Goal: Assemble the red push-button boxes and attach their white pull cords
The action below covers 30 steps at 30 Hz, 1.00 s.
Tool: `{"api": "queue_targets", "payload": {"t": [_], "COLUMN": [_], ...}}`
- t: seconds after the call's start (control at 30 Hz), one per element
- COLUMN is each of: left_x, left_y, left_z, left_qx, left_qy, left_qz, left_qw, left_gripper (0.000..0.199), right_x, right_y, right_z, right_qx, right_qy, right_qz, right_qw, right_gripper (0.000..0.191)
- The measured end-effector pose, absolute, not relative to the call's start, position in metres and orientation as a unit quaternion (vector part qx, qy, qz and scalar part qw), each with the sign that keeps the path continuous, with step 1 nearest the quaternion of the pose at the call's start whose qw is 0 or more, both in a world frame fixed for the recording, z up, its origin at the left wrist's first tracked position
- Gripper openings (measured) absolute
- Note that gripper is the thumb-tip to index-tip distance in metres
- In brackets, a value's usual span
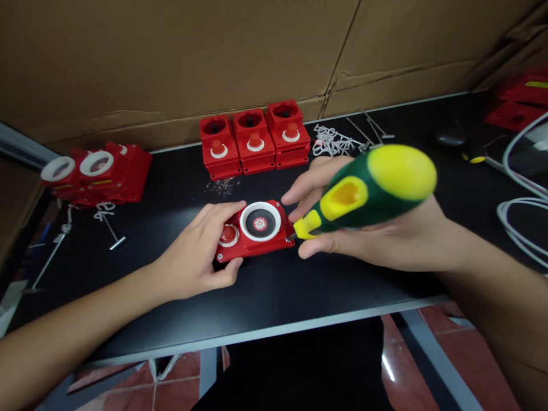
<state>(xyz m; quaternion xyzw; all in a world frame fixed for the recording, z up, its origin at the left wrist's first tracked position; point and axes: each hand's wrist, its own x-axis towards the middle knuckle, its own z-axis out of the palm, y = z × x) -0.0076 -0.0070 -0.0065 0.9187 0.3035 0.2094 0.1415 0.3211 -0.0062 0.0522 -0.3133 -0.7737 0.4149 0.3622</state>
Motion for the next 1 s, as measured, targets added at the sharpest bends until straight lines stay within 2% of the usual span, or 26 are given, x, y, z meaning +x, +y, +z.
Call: {"api": "queue_targets", "payload": {"t": [0.1,0.17,0.27,0.43,0.53,0.7,0.9,1.0], "left_x": [-0.007,-0.008,-0.008,-0.008,-0.008,-0.007,-0.008,-0.008], "left_y": [-0.006,-0.005,-0.006,-0.006,-0.006,-0.006,-0.006,-0.006], "left_z": [-0.008,-0.009,-0.009,-0.009,-0.009,-0.008,-0.006,-0.005], "left_qx": [0.922,0.923,0.921,0.916,0.919,0.921,0.922,0.92], "left_qy": [0.297,0.296,0.301,0.306,0.3,0.299,0.3,0.302], "left_qz": [0.211,0.209,0.211,0.212,0.215,0.212,0.203,0.205], "left_qw": [0.132,0.128,0.132,0.15,0.137,0.129,0.136,0.142], "left_gripper": [0.081,0.081,0.079,0.079,0.077,0.078,0.08,0.084], "right_x": [0.32,0.321,0.325,0.33,0.33,0.325,0.318,0.317], "right_y": [-0.006,-0.005,-0.004,-0.003,-0.002,-0.006,-0.008,-0.005], "right_z": [0.051,0.052,0.054,0.057,0.054,0.049,0.051,0.05], "right_qx": [-0.327,-0.313,-0.273,-0.218,-0.173,-0.226,-0.312,-0.306], "right_qy": [-0.764,-0.763,-0.774,-0.788,-0.799,-0.769,-0.743,-0.742], "right_qz": [0.429,0.444,0.455,0.48,0.477,0.454,0.423,0.437], "right_qw": [0.355,0.35,0.347,0.319,0.325,0.389,0.414,0.406], "right_gripper": [0.051,0.052,0.046,0.022,0.023,0.02,0.041,0.044]}}
